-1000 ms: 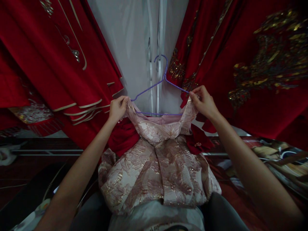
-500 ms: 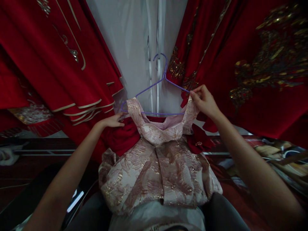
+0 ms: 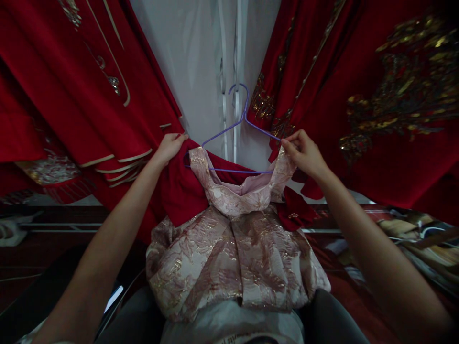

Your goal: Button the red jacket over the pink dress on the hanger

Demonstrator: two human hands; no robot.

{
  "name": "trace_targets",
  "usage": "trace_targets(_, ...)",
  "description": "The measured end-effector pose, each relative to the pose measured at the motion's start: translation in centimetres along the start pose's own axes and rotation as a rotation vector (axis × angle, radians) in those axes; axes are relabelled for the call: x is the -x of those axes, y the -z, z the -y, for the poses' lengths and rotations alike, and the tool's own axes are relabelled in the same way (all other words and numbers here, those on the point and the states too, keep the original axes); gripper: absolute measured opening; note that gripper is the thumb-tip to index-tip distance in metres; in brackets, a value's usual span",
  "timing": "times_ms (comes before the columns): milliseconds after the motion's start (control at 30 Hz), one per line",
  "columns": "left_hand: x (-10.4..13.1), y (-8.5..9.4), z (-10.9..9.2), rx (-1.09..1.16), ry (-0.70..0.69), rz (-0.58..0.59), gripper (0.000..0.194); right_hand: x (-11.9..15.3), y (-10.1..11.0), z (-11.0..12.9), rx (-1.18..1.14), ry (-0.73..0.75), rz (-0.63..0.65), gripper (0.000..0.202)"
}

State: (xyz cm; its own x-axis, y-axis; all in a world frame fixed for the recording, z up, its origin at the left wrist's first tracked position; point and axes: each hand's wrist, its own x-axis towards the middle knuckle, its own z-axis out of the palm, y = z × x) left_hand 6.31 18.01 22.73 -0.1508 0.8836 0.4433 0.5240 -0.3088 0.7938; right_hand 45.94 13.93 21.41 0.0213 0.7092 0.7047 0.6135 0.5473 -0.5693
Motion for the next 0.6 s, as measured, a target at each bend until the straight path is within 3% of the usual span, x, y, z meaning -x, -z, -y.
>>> trace_targets(100,1.5,-1.6,-4.4,0.004,-0.276,-0.024,0.030,0.2,0.6,0.8,-0.027,-0.005,0.077,0.032)
trace_targets(200,4.0,-3.7,-7.7,0.074,-0.437,0.096,0.032,-0.1,1.0,1.2,-0.069,-0.046,0.145,0.035)
trace_targets(267,4.9,-4.9,-8.5,0.072,-0.504,0.202,0.033,-0.7,1.3,1.2,-0.076,-0.105,0.141,0.037)
trace_targets(333,4.7,-5.5,-8.2,0.023,-0.547,0.232,0.031,-1.6,1.6,1.1,-0.084,-0.209,0.195,0.042)
trace_targets(433,3.0,-5.4,-6.2,-0.091,-0.559,0.192,0.026,-3.3,2.0,0.7,-0.127,-0.492,0.473,0.045)
trace_targets(533,1.3,-5.1,-4.0,-0.139,-0.525,0.333,0.026,-4.4,1.4,-0.3,-0.121,-0.726,0.698,0.034)
trace_targets(600,0.8,-5.2,-3.0,-0.150,-0.509,0.397,0.026,-4.6,0.5,-1.2,-0.125,-0.743,0.767,0.020)
